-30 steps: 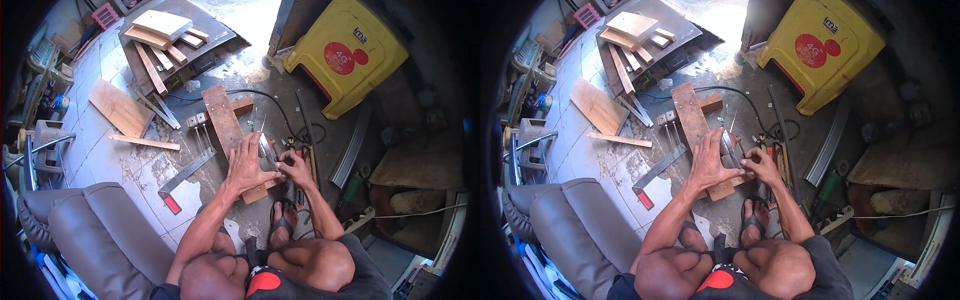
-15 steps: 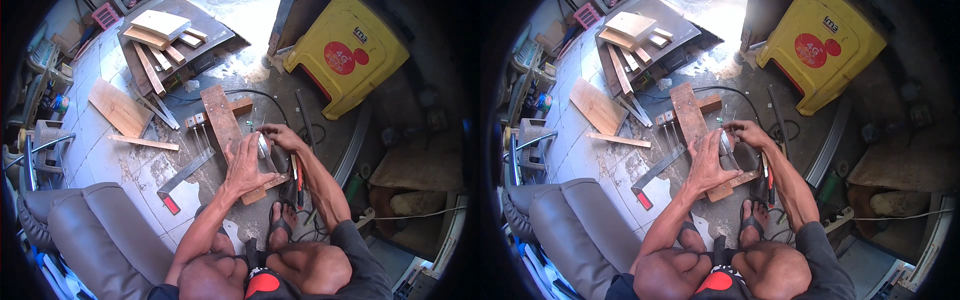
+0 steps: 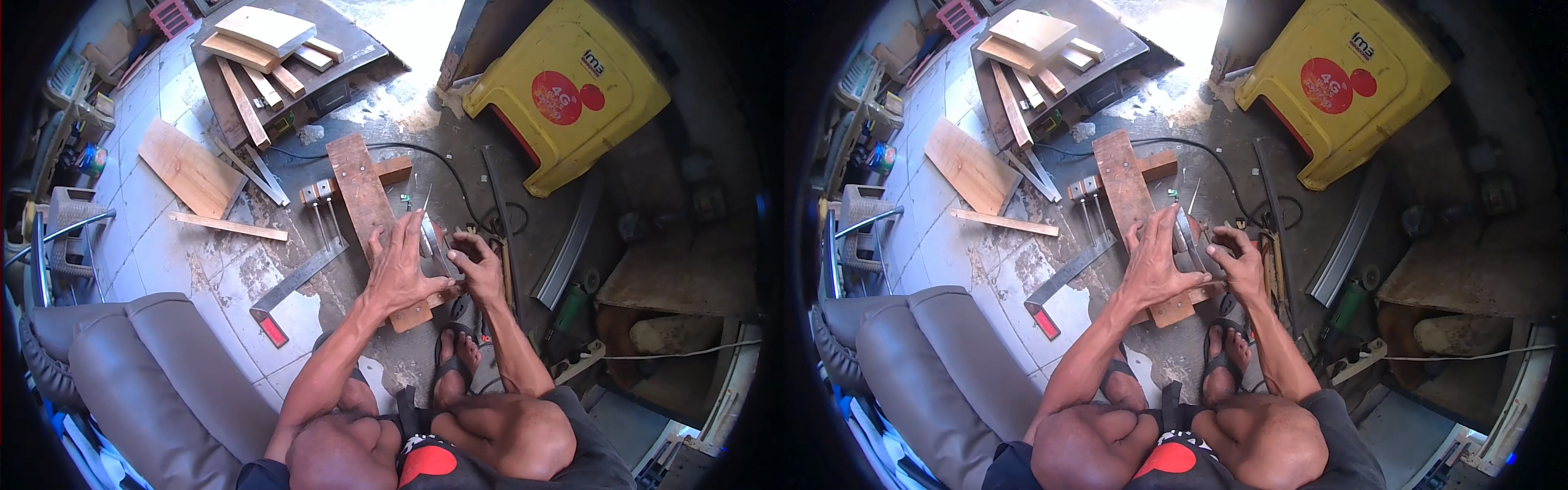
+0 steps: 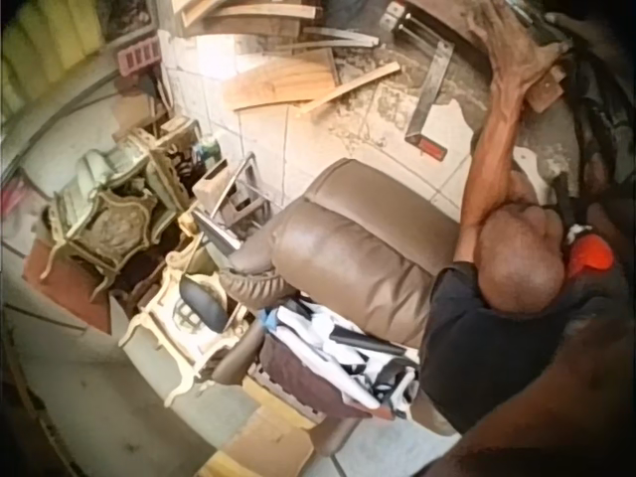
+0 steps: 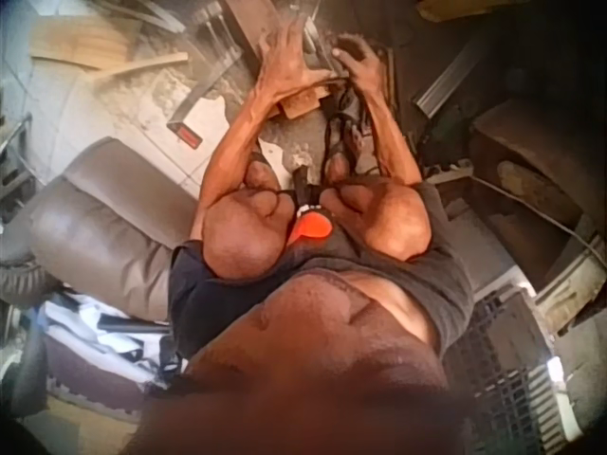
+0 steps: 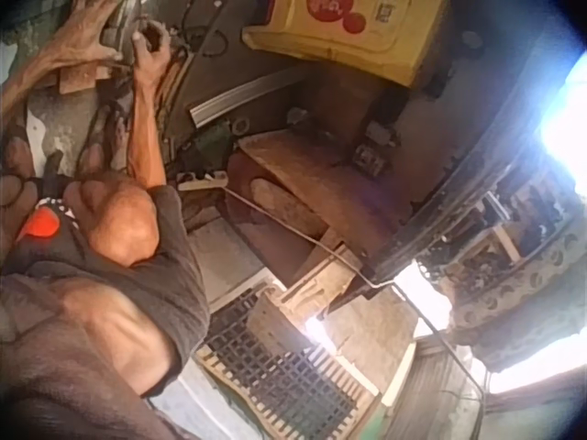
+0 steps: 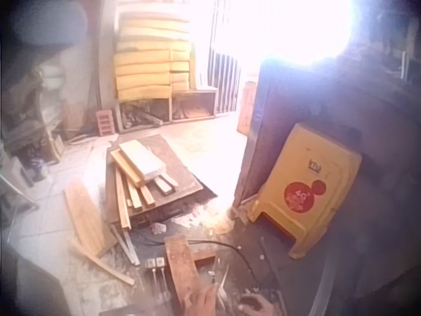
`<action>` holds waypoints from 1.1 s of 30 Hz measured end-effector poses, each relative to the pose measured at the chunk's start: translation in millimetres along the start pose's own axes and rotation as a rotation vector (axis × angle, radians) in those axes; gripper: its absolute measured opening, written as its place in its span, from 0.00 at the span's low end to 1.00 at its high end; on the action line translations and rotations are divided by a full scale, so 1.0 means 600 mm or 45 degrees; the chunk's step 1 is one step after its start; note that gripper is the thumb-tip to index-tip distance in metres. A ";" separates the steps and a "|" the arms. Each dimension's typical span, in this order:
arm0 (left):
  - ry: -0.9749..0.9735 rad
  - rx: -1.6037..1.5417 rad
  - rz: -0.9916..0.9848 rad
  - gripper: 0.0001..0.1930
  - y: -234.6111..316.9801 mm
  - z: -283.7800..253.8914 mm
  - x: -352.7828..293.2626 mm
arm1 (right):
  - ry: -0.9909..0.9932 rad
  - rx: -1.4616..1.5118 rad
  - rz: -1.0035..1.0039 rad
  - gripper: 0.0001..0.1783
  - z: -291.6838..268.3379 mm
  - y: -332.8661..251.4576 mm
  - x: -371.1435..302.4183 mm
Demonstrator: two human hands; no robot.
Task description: The person measures a small piece of wood with a square ruler, marks it with a pencil, and then hammers a nail into it while it is clamped to a larger wooden frame.
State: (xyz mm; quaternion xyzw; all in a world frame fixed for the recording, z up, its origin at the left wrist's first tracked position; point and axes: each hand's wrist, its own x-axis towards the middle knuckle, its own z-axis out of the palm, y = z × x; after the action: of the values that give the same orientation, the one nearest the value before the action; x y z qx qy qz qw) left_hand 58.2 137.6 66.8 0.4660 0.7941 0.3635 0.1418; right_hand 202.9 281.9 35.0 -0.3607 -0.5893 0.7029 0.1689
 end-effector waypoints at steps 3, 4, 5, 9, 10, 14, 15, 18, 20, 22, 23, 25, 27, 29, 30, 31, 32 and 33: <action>0.028 -0.012 0.005 0.67 -0.002 -0.003 -0.002 | -0.056 0.045 0.133 0.24 0.015 -0.028 0.010; 0.024 -0.024 -0.006 0.67 0.000 -0.004 -0.001 | -0.091 0.049 0.187 0.24 0.013 -0.034 0.012; 0.019 -0.035 -0.018 0.67 0.002 -0.006 0.001 | -0.126 0.053 0.240 0.24 0.011 -0.037 0.016; 0.017 -0.061 -0.032 0.67 0.006 -0.009 0.005 | -0.164 0.213 0.312 0.23 0.000 -0.037 0.038; 0.018 -0.067 -0.034 0.67 0.005 -0.009 0.004 | -0.200 0.321 0.309 0.23 0.001 -0.044 0.035; 0.022 -0.089 -0.029 0.67 0.002 -0.008 0.003 | -0.341 0.383 0.175 0.21 -0.014 -0.051 0.040; 0.024 -0.094 -0.025 0.67 0.001 -0.007 0.003 | -0.338 0.310 0.114 0.21 -0.016 -0.055 0.040; 0.017 -0.087 -0.033 0.66 0.000 -0.007 0.004 | -0.314 -0.165 -0.038 0.18 -0.003 -0.077 0.064; 0.020 -0.102 -0.028 0.67 0.002 -0.009 0.005 | -0.285 -0.332 -0.096 0.16 0.017 -0.088 0.083; 0.017 -0.102 -0.031 0.67 0.002 -0.009 0.005 | -0.246 -0.405 -0.018 0.16 0.030 -0.098 0.104; 0.012 -0.095 -0.036 0.67 0.002 -0.007 0.006 | -0.229 -0.442 0.023 0.16 0.037 -0.101 0.114; 0.008 -0.083 -0.045 0.67 0.003 -0.006 0.006 | -0.199 -0.563 -0.021 0.18 0.051 -0.103 0.132; 0.006 -0.075 -0.055 0.67 0.003 -0.008 0.004 | -0.177 -0.640 -0.093 0.19 0.065 -0.101 0.146; 0.006 -0.084 -0.053 0.67 0.004 -0.006 0.005 | -0.271 -0.684 -0.032 0.22 0.059 -0.091 0.164; 0.005 -0.088 -0.052 0.67 0.004 -0.005 0.005 | -0.302 -0.679 -0.004 0.22 0.057 -0.084 0.172; 0.009 -0.086 -0.049 0.67 0.003 -0.005 0.004 | -0.338 -0.672 0.025 0.22 0.058 -0.078 0.176; 0.013 -0.084 -0.045 0.67 0.003 -0.006 0.004 | -0.350 -0.665 0.056 0.21 0.058 -0.071 0.178; 0.016 -0.082 -0.041 0.67 0.002 -0.007 0.003 | -0.361 -0.659 0.087 0.21 0.058 -0.065 0.180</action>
State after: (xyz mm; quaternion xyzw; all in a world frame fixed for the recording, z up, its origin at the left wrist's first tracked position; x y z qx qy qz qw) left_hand 55.8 137.7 70.6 0.4460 0.7903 0.3895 0.1576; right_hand 97.3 338.7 40.2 -0.3096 -0.7541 0.5780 -0.0365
